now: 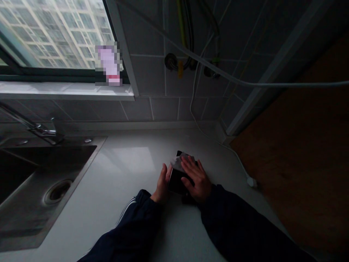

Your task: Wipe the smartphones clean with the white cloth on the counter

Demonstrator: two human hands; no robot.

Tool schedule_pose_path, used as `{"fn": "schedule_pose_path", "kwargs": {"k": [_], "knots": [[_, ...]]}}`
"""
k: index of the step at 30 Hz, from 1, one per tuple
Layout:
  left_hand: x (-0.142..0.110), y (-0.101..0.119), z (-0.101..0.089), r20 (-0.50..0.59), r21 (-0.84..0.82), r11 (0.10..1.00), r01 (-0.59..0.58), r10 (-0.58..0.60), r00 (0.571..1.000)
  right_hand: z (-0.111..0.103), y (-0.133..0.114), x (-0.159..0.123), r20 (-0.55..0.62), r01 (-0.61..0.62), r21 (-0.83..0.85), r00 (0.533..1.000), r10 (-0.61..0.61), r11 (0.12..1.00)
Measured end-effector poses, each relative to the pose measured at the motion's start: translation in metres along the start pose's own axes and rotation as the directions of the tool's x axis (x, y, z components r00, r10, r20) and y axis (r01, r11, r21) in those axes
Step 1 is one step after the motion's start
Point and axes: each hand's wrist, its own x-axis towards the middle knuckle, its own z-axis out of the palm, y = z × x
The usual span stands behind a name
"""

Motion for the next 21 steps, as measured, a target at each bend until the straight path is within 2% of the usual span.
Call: {"fn": "schedule_pose_path", "kwargs": {"k": [1,5,6,9,11,16,18,21], "knots": [[0.000,0.000,0.000,-0.003,0.001,1.000,-0.002,0.002,1.000,0.000,0.000,0.000,0.002,0.006,0.007,1.000,-0.006,1.000],[0.002,-0.001,0.001,-0.016,-0.020,1.000,-0.023,0.022,1.000,0.001,0.000,0.000,0.091,0.150,0.064,0.984,-0.155,0.987],[0.002,-0.001,0.002,-0.012,-0.019,1.000,-0.021,0.020,1.000,0.000,0.002,0.000,0.088,0.137,0.057,0.986,-0.142,0.989],[0.002,-0.001,0.003,-0.005,0.013,1.000,-0.011,0.011,1.000,-0.001,0.010,0.003,0.061,0.004,0.003,0.998,-0.004,1.000],[0.001,-0.001,0.003,-0.017,0.035,0.999,-0.013,0.014,1.000,-0.001,0.011,0.003,0.055,-0.011,-0.002,0.998,0.011,1.000],[0.002,-0.002,0.002,-0.062,0.008,1.000,0.001,-0.001,0.998,0.004,-0.001,0.001,0.107,0.187,0.089,0.975,-0.196,0.978],[0.003,-0.002,0.003,-0.067,0.005,1.000,-0.005,0.005,0.998,0.003,0.000,0.002,0.091,0.138,0.076,0.985,-0.145,0.987],[0.003,-0.002,0.003,-0.031,0.048,0.999,0.020,-0.019,0.999,-0.001,0.009,0.006,0.040,-0.010,0.020,0.999,0.009,1.000]]}}
